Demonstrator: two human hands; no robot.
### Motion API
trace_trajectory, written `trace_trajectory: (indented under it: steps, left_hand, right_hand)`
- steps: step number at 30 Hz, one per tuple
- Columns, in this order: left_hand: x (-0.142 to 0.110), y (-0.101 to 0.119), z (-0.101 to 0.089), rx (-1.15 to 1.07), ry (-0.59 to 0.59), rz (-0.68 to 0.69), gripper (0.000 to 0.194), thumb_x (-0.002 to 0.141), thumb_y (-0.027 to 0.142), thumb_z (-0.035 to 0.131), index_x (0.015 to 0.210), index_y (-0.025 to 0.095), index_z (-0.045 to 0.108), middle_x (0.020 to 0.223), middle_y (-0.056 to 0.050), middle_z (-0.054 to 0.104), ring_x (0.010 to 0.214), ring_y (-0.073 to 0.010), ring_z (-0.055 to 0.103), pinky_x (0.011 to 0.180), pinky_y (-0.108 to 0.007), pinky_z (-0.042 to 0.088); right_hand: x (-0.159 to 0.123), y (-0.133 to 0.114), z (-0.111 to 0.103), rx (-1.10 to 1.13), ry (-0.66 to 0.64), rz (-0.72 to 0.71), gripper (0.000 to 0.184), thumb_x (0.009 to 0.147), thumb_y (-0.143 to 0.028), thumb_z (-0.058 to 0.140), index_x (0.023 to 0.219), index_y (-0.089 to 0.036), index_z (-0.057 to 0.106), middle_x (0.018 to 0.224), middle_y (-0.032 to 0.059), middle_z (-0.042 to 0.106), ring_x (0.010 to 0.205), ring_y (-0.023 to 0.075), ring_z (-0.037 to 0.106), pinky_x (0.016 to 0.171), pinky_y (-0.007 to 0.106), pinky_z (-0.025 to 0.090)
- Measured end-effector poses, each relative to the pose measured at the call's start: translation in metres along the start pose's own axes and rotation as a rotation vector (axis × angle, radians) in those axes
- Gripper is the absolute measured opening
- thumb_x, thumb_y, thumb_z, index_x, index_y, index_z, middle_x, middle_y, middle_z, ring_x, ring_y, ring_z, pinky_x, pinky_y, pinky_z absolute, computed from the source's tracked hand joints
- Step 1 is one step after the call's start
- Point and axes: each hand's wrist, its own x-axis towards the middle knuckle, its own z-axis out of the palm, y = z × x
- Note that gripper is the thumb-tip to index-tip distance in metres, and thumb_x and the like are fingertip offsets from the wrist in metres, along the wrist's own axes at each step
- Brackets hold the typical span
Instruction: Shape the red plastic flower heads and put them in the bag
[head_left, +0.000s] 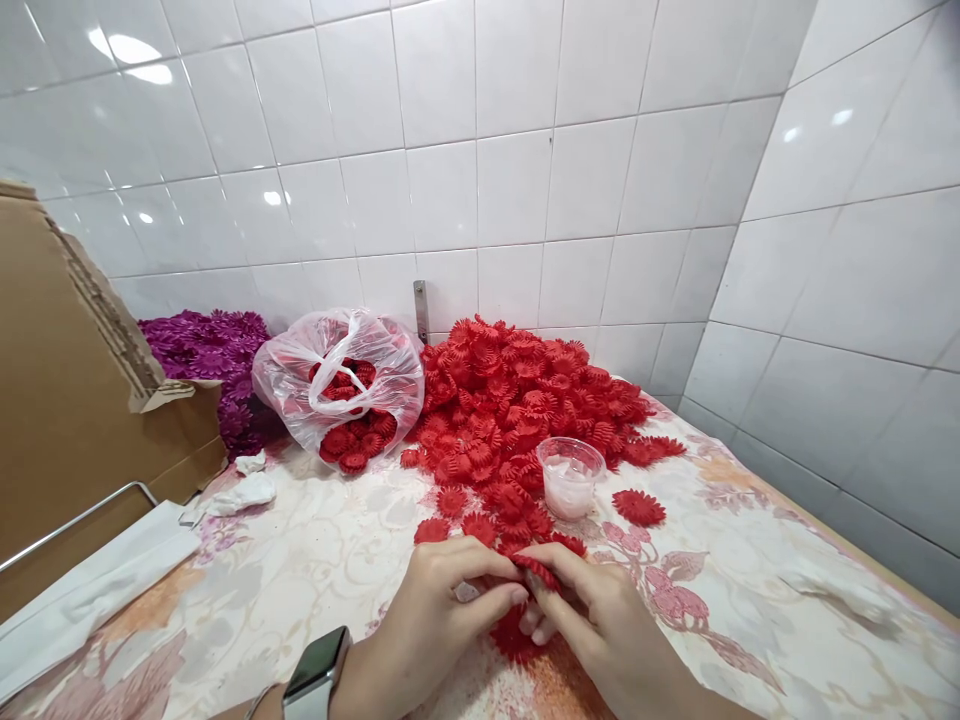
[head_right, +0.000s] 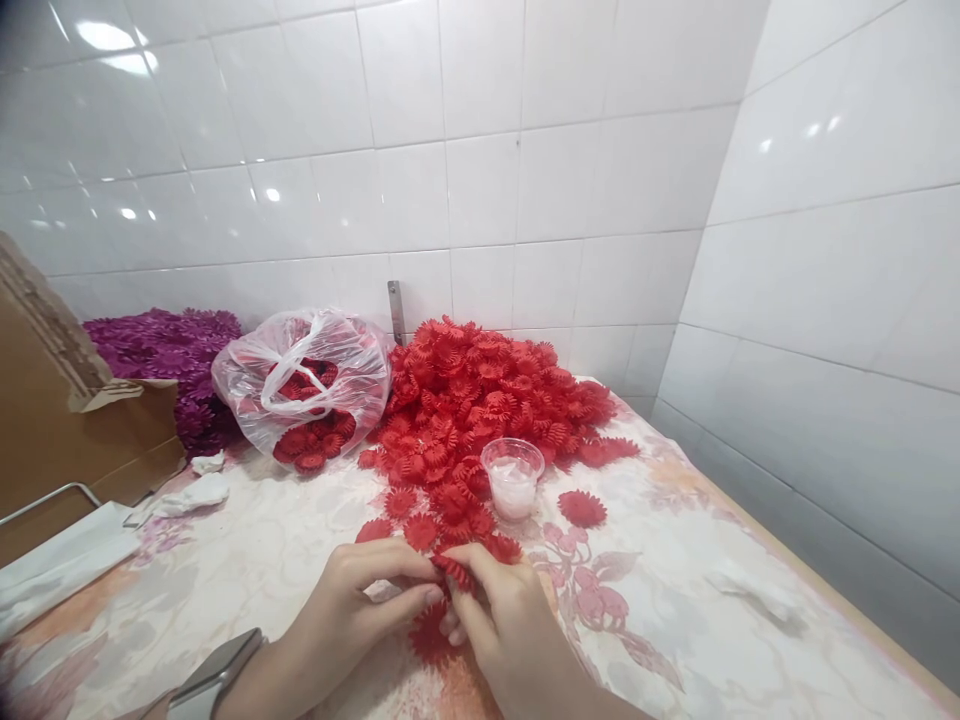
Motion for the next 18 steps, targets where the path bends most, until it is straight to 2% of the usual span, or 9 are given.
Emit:
trace_trajectory:
  steps: [4,7,13,18]
  left_hand:
    - [-0.0017,0.0008,0.0019,-0.027,0.052,-0.058,0.01,0.078,0.024,0.062,0.076,0.019,0.07,0.073,0.0,0.071,0.066,-0.0125,0.061,0.065,-0.019,0.045]
    - [-0.0017,0.0031,0.0025,-0.053,0.061,-0.077,0.008,0.076,0.021,0.063,0.072,0.018,0.069,0.07,0.001,0.07,0.064,-0.012,0.061,0.063,-0.018,0.045]
    - [-0.003,0.0082,0.0023,-0.091,0.017,-0.111,0.006,0.074,0.014,0.06,0.07,0.016,0.065,0.07,0.001,0.066,0.066,-0.0122,0.059,0.063,-0.019,0.044]
    - [-0.0047,0.0064,0.0023,-0.105,0.007,-0.154,0.011,0.076,0.014,0.054,0.068,0.016,0.062,0.07,0.001,0.063,0.068,-0.0127,0.057,0.065,-0.02,0.044]
  right_hand:
    - [0.0009,-0.0027,-0.0001,0.022,-0.012,0.059,0.015,0.082,-0.024,0.042,0.074,-0.02,0.055,0.055,-0.0005,0.062,0.052,0.0171,0.062,0.056,0.028,0.048]
    - [0.0017,-0.0023,0.0001,-0.003,-0.008,0.083,0.012,0.077,-0.019,0.045,0.066,-0.021,0.049,0.051,-0.0017,0.058,0.049,0.0164,0.059,0.051,0.026,0.046]
    - [0.0032,0.0013,0.0001,-0.24,0.072,-0.078,0.01,0.075,-0.021,0.052,0.066,-0.02,0.05,0.059,-0.0005,0.061,0.055,0.0164,0.057,0.053,0.026,0.041]
    - [-0.0009,0.0018,0.0018,-0.27,0.041,-0.222,0.01,0.08,-0.015,0.046,0.077,-0.019,0.055,0.068,0.0015,0.065,0.06,0.0153,0.06,0.056,0.024,0.044]
